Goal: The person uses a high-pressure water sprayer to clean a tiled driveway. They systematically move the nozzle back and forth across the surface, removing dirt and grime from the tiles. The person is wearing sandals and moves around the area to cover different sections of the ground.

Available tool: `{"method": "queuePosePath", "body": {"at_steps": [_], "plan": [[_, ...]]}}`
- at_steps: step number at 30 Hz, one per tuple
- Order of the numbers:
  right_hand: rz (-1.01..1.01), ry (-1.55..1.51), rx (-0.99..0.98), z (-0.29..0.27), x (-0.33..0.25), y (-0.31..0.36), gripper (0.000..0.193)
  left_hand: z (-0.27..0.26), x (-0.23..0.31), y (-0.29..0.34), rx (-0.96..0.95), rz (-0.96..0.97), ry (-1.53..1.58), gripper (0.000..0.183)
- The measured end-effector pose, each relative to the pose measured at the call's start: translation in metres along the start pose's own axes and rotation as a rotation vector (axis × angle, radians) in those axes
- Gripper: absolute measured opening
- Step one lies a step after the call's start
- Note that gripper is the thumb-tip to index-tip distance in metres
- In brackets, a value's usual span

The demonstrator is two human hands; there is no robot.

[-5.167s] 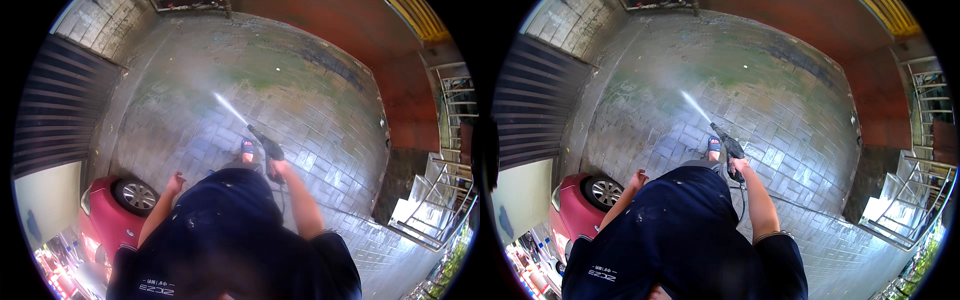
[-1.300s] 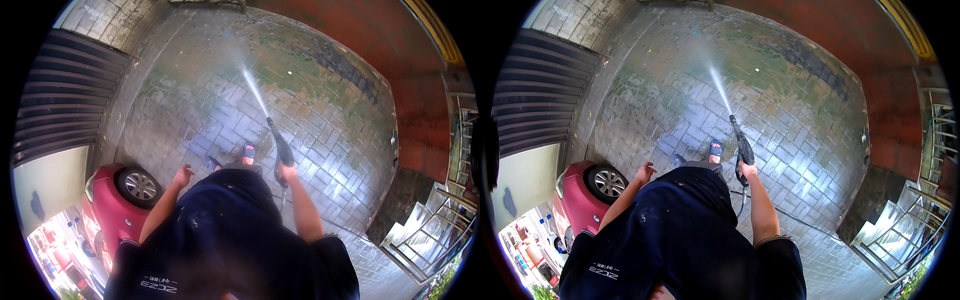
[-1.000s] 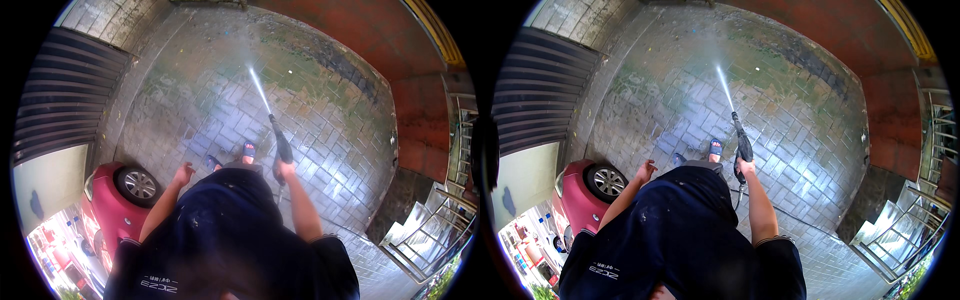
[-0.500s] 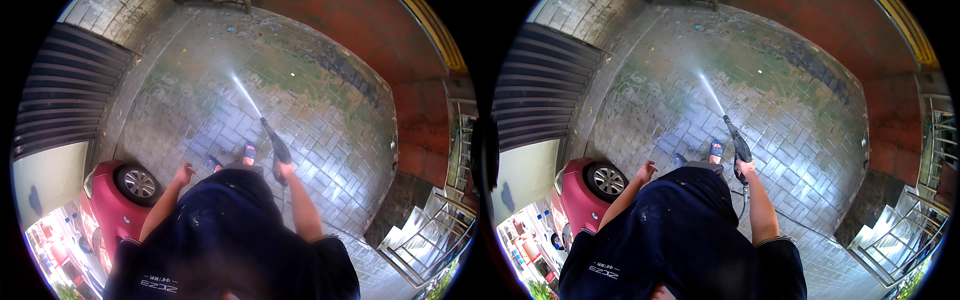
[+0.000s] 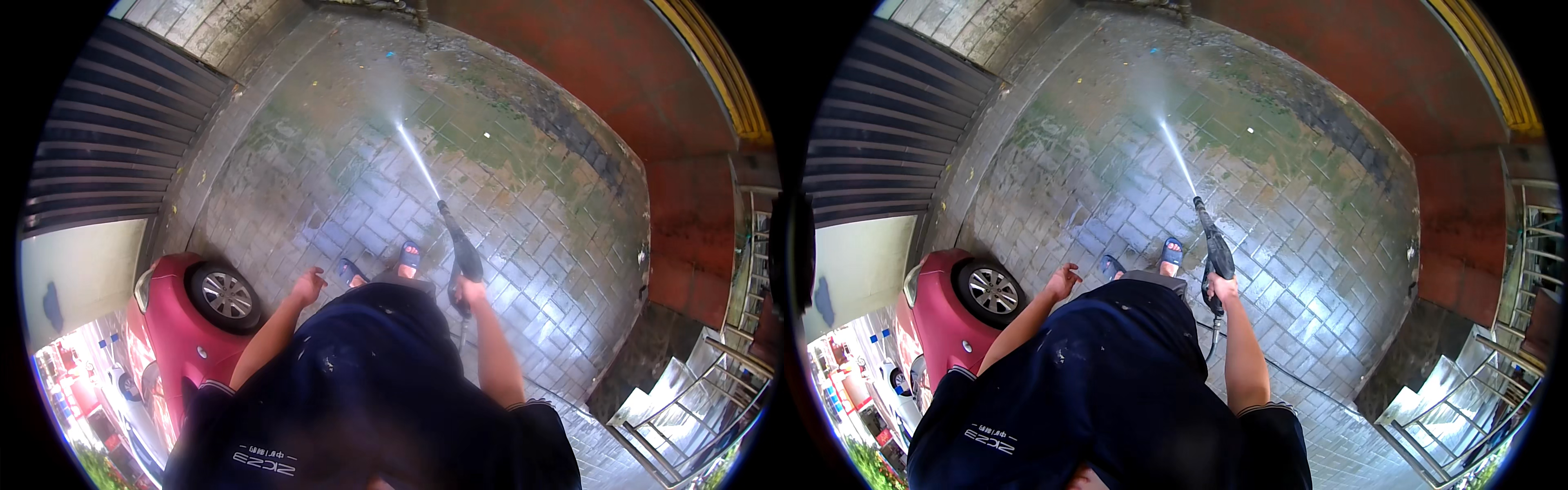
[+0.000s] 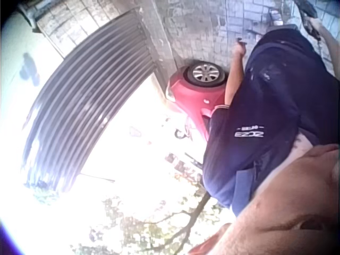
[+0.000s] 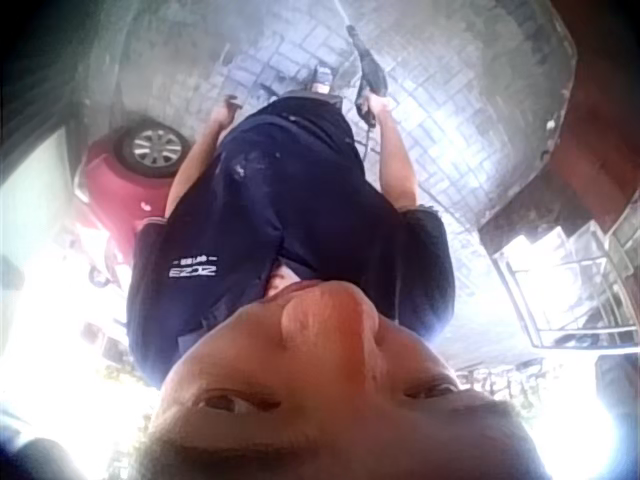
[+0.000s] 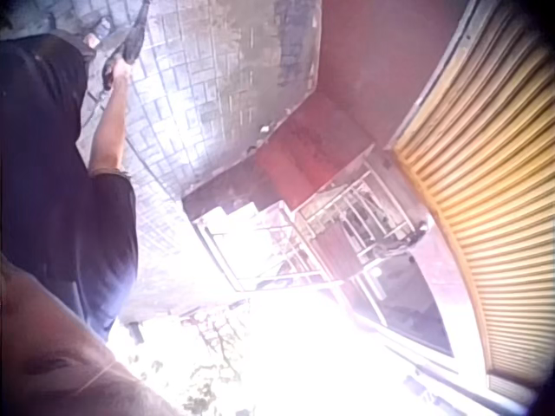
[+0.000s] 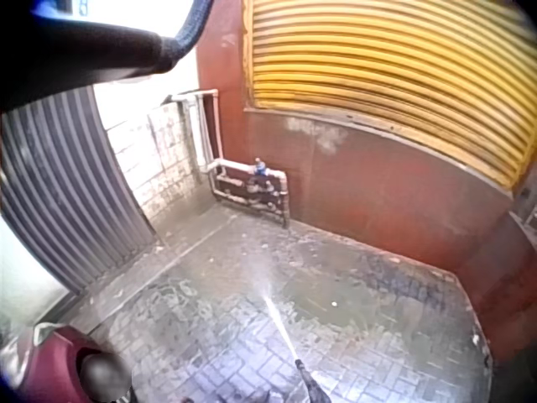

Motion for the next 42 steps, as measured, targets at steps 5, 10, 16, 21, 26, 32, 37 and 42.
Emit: {"method": "queuePosePath", "body": {"at_steps": [5,10,16,21,26,32,37,42], "plan": [[0.007,-0.103,0.117,-0.004,-0.005,0.004,0.011,-0.002,0.002,-0.003,0.039,0.0,0.051,0.034],[0.089,-0.188,0.053,-0.005,0.004,0.004,0.011,-0.004,0.008,-0.003,0.015,-0.042,0.082,0.032],[0.095,-0.127,0.042,-0.003,0.013,-0.003,0.012,-0.003,0.007,0.004,-0.004,-0.062,0.098,0.033],[0.071,-0.26,0.033,0.002,0.016,-0.003,0.011,-0.006,0.0,0.0,0.024,0.0,-0.042,0.035],[0.106,-0.172,-0.089,0.012,0.003,0.006,0.012,-0.006,-0.003,0.006,0.016,0.021,-0.024,0.036],[0.073,-0.12,-0.004,0.009,0.002,0.004,0.013,-0.012,0.006,0.004,0.001,-0.041,0.068,0.019],[0.127,-0.176,-0.043,0.017,0.006,0.015,0.013,-0.005,-0.004,0.009,-0.027,-0.147,0.168,0.02],[0.139,-0.014,-0.123,0.03,0.001,0.028,0.013,0.011,-0.03,0.015,-0.058,-0.202,0.235,0.022]]}}
Point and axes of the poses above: each hand's wrist, its own y-axis away from the middle knuckle, its own z-axis out of the palm, x = y × z, the point moved 4 cm from there along -y, towards the middle knuckle, and after that the axes turned 11 degrees about -y, right-handed, at the moved point
